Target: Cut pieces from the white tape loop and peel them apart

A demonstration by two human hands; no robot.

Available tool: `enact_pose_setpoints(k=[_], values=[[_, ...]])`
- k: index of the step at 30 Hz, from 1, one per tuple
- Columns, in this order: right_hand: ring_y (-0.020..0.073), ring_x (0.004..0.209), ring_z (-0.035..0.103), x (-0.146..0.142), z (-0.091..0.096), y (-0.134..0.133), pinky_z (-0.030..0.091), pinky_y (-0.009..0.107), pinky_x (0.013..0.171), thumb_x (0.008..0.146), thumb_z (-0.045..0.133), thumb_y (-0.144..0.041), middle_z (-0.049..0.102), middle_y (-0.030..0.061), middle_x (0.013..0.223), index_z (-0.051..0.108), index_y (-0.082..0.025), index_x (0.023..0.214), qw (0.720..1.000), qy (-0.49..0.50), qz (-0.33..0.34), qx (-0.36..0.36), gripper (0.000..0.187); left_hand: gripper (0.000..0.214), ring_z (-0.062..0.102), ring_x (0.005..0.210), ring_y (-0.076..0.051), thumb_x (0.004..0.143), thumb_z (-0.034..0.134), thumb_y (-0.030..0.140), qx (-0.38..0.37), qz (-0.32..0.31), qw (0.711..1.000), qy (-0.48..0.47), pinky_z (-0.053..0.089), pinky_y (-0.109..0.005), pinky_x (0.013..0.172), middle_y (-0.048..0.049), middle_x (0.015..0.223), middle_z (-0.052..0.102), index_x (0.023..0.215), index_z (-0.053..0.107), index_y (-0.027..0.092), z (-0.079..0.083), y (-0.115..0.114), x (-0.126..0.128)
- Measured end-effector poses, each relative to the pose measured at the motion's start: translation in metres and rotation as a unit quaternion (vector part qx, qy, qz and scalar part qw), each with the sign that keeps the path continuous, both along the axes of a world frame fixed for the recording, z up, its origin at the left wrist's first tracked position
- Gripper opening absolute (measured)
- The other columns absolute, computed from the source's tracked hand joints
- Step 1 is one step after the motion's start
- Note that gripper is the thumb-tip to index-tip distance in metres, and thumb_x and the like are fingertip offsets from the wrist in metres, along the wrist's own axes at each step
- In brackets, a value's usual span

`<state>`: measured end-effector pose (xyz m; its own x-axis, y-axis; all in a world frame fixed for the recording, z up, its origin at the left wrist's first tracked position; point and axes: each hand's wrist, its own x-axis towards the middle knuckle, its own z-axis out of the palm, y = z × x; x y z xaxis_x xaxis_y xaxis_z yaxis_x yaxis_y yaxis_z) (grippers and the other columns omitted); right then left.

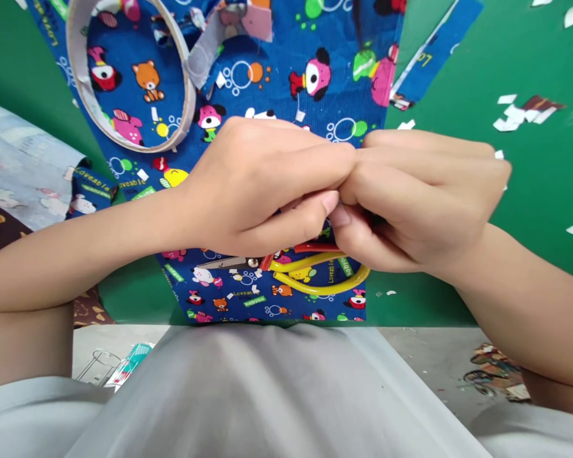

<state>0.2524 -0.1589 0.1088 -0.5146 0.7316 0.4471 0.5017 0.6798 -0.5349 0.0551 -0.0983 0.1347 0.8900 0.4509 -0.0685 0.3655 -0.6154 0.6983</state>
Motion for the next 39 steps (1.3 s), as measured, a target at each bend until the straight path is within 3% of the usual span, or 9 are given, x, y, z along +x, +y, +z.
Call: enact_pose_setpoints(k=[5,10,17,24,31,35,39], values=[[0.0096,0.064,0.021,-0.004,0.004,0.001,0.023,0.029,0.060,0.087,0.044,-0.008,0.025,-0.0001,0.066,0.033,-0.019,0.074,1.000,-0.008,-0.009,0.007,0.021,0.041,0.076,0.097,-0.013,0.098,0.025,0.034,-0.001,-0.021,1.000,0.004,0.061,-0.030,0.092,-0.0010,0.087,0.072,0.089,0.063,0.020,-0.001,0.001,-0.001],[0.0086,0.064,0.023,-0.006,0.009,0.002,0.026,0.028,0.061,0.092,0.041,-0.012,0.026,0.0004,0.066,0.037,-0.018,0.067,0.999,-0.036,-0.022,-0.002,0.026,0.055,0.075,0.116,-0.018,0.098,0.012,0.037,0.000,-0.035,0.997,0.062,0.062,-0.038,0.103,-0.0013,0.096,0.071,0.101,0.065,0.020,0.002,0.000,0.000],[0.0096,0.064,0.022,-0.006,0.009,0.005,0.025,0.029,0.058,0.090,0.043,-0.010,0.024,0.0014,0.064,0.041,-0.018,0.065,0.999,-0.022,-0.014,0.019,0.027,0.058,0.074,0.107,-0.014,0.092,0.008,0.034,0.018,-0.039,0.992,0.117,0.061,-0.036,0.100,-0.0018,0.096,0.070,0.098,0.064,0.021,0.008,0.000,0.007],[0.0033,0.059,0.027,0.001,0.006,0.001,0.027,0.027,0.061,0.098,0.035,-0.020,0.050,-0.0008,0.069,0.060,-0.015,0.074,0.995,-0.091,-0.029,0.021,0.035,0.061,0.073,0.112,-0.016,0.090,0.005,0.035,0.022,-0.044,0.989,0.139,0.058,-0.039,0.103,0.0000,0.101,0.070,0.103,0.064,0.022,0.008,0.000,0.008],[0.0057,0.060,0.035,0.005,0.004,-0.002,0.028,0.031,0.063,0.101,0.035,-0.022,0.052,0.0008,0.072,0.058,-0.016,0.079,0.996,-0.089,-0.013,0.007,0.032,0.064,0.071,0.119,-0.018,0.088,0.006,0.036,0.017,-0.045,0.986,0.162,0.057,-0.040,0.105,-0.0024,0.111,0.071,0.108,0.064,0.021,0.010,0.002,0.011],[0.0066,0.063,0.041,0.008,0.003,-0.002,0.031,0.030,0.066,0.101,0.038,-0.022,0.054,0.0011,0.074,0.059,-0.016,0.081,0.997,-0.081,0.000,0.008,0.029,0.067,0.071,0.123,-0.024,0.084,0.003,0.037,0.000,-0.050,0.978,0.203,0.057,-0.050,0.108,-0.0018,0.113,0.068,0.111,0.063,0.022,0.013,0.002,0.015],[0.0068,0.067,0.045,0.007,0.003,-0.001,0.036,0.029,0.069,0.105,0.032,-0.028,0.057,0.0017,0.075,0.061,-0.017,0.081,0.993,-0.117,-0.003,0.006,0.040,0.069,0.070,0.125,-0.025,0.083,0.002,0.038,0.005,-0.049,0.977,0.207,0.057,-0.051,0.105,-0.0011,0.113,0.066,0.113,0.062,0.023,0.014,0.001,0.016]])
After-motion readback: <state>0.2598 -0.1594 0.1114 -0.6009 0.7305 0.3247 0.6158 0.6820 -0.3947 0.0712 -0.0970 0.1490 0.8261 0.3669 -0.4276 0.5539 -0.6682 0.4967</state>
